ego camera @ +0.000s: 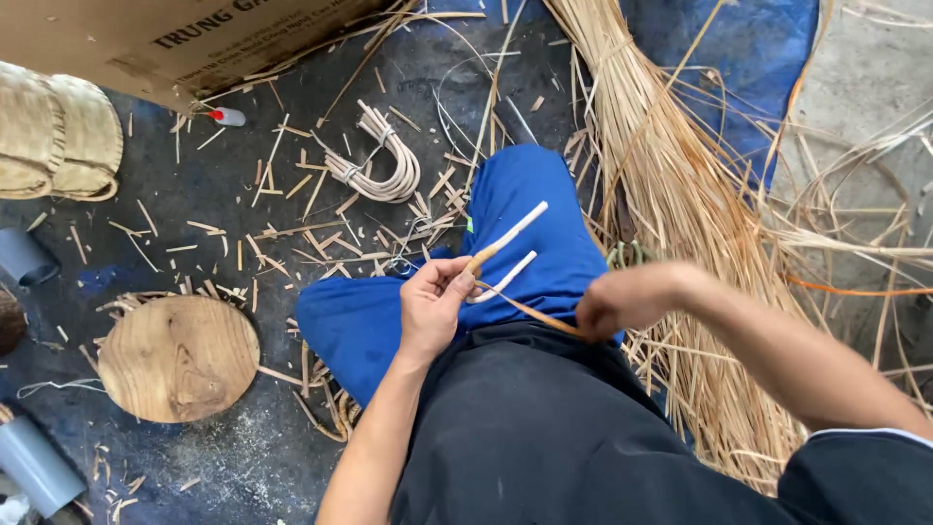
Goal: The person sits on the floor and weaves thin rattan strips around a curved rattan frame, wrapping and binding the strips by hand to form a handle. They periodically pull new strips from a pile beside them and continue wrapping the frame.
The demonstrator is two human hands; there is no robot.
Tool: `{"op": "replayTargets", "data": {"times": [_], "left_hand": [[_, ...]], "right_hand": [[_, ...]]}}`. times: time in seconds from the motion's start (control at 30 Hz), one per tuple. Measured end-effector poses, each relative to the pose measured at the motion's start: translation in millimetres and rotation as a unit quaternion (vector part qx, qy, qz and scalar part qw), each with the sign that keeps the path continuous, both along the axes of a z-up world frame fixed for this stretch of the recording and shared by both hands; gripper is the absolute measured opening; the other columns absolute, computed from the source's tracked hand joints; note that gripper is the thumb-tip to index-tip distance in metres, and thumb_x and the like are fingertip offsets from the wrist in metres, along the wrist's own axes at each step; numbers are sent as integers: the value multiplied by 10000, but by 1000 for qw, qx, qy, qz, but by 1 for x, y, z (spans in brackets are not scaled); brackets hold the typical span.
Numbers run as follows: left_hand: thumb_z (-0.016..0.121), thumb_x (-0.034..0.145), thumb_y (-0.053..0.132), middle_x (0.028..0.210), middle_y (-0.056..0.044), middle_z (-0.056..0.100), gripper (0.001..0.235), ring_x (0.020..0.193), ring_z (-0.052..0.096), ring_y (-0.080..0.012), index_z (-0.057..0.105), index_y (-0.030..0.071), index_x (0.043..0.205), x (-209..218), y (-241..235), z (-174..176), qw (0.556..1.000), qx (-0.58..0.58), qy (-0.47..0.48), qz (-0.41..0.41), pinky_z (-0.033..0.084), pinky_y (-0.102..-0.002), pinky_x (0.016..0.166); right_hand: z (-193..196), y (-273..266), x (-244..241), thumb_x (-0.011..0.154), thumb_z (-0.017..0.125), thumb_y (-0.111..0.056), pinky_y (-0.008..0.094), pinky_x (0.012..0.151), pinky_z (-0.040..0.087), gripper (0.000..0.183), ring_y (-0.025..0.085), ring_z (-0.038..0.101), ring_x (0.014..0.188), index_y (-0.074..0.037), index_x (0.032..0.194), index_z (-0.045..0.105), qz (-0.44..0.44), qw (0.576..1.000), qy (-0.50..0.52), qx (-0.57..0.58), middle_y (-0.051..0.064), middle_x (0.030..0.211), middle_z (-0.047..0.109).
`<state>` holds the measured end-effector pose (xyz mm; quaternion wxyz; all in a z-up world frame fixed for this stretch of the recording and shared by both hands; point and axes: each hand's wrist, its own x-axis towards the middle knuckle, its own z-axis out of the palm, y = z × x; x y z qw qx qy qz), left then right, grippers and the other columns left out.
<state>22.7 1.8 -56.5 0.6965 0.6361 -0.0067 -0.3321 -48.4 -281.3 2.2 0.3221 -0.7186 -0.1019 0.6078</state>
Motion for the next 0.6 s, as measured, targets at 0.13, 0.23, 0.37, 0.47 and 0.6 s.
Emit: {"op": "replayTargets", "data": {"times": [0.13,0.23,0.37,0.47,0.6], "left_hand": [[677,980,36,1008,-127,750,206,824,725,-156,671,-72,1155,1,-9,8,999,-16,23,-22,611,-300,771],[680,972,30,1011,-135,755,211,831,735,-162,667,-72,1156,0,-15,13,999,-18,26,-30,612,-300,777],[691,970,15,1003,-149,754,198,836,741,-176,671,-85,1139,-4,-15,15,999,-32,33,-19,618,-309,782],[694,960,2,1011,-148,751,207,871,744,-180,674,-86,1145,-11,-19,14,995,-72,61,-15,630,-327,819],[693,960,4,1015,-159,762,204,880,747,-185,678,-89,1141,-14,-19,17,996,-53,71,-16,617,-321,821]], "right_hand": [[9,44,-24,911,708,-351,432,838,545,408,335,701,965,-14,1136,661,-214,939,-248,107,178,1019,722],[-6,72,-30,845,761,-274,443,797,547,468,355,697,951,-1,1195,614,-395,800,-431,130,181,1021,713],[-19,81,-33,941,698,-136,410,748,565,155,304,725,877,-79,1081,666,-429,769,-471,54,123,918,730],[-5,77,-30,951,663,-126,378,693,560,97,281,722,787,-67,1024,641,-483,818,-293,108,112,823,732],[18,74,-22,887,704,-166,363,639,545,183,260,717,700,-46,977,599,-488,840,-203,125,100,741,714]]}}
